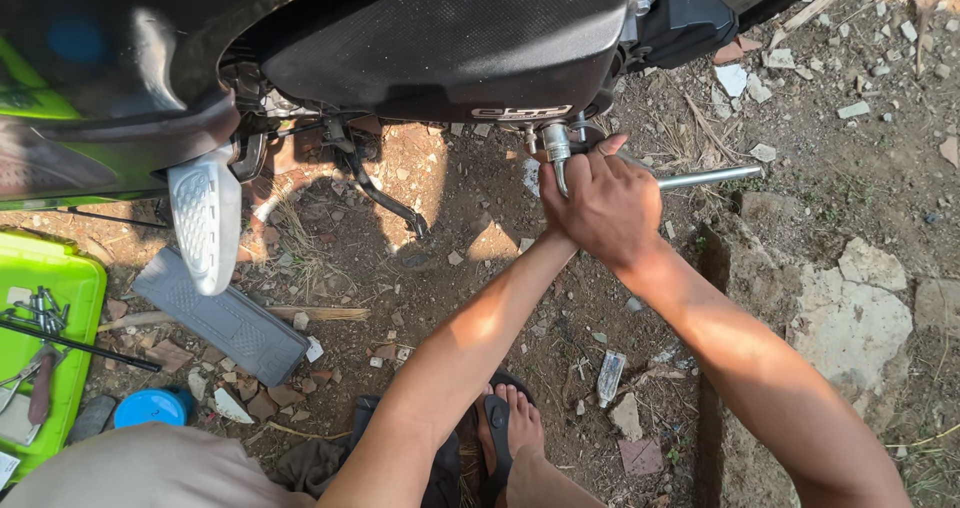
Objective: The person installs a nut onto a scooter assembly by hand, tightens it using a socket wrench and a holder tool, and wipes their hands with a cloth.
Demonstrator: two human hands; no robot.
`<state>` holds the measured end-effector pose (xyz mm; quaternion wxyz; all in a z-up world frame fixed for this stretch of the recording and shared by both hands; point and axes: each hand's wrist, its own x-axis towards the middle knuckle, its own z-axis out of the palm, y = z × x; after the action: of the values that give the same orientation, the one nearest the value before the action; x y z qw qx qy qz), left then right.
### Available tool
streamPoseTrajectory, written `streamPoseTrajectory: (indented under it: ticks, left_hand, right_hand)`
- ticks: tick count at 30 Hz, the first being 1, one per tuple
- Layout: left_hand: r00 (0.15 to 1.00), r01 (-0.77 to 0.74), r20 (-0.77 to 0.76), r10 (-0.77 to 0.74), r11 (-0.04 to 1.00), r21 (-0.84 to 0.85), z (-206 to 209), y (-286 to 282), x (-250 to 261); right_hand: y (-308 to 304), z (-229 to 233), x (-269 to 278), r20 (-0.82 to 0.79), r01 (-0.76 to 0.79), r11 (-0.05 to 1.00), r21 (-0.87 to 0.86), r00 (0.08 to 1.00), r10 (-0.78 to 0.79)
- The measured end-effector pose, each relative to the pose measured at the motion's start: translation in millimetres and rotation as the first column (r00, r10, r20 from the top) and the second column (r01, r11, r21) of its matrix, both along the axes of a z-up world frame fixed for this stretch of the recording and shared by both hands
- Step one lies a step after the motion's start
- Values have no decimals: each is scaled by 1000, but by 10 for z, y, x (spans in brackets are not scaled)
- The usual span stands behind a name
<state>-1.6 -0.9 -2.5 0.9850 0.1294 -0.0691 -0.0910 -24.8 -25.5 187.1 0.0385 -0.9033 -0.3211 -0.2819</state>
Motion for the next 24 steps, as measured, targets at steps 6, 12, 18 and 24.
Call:
streamPoseTrajectory:
  ticks: [6,12,18,24]
  left_hand:
    - [986,168,23,-167,962,-215,58,123,-98]
    - [964,264,77,-253,919,-293,346,295,-135]
    - [906,-279,-213,366,895,349,550,121,38]
    - [875,-411,27,483,713,569,525,122,29]
  right_hand:
    - [111,-202,-98,-409,181,929,323,912,-35]
    - [108,-314,-116,-461,213,869,446,887,20]
    - [92,-144,-252,-67,116,969,218,992,-104]
    - [82,86,-211,124,97,995,-34,988,-92]
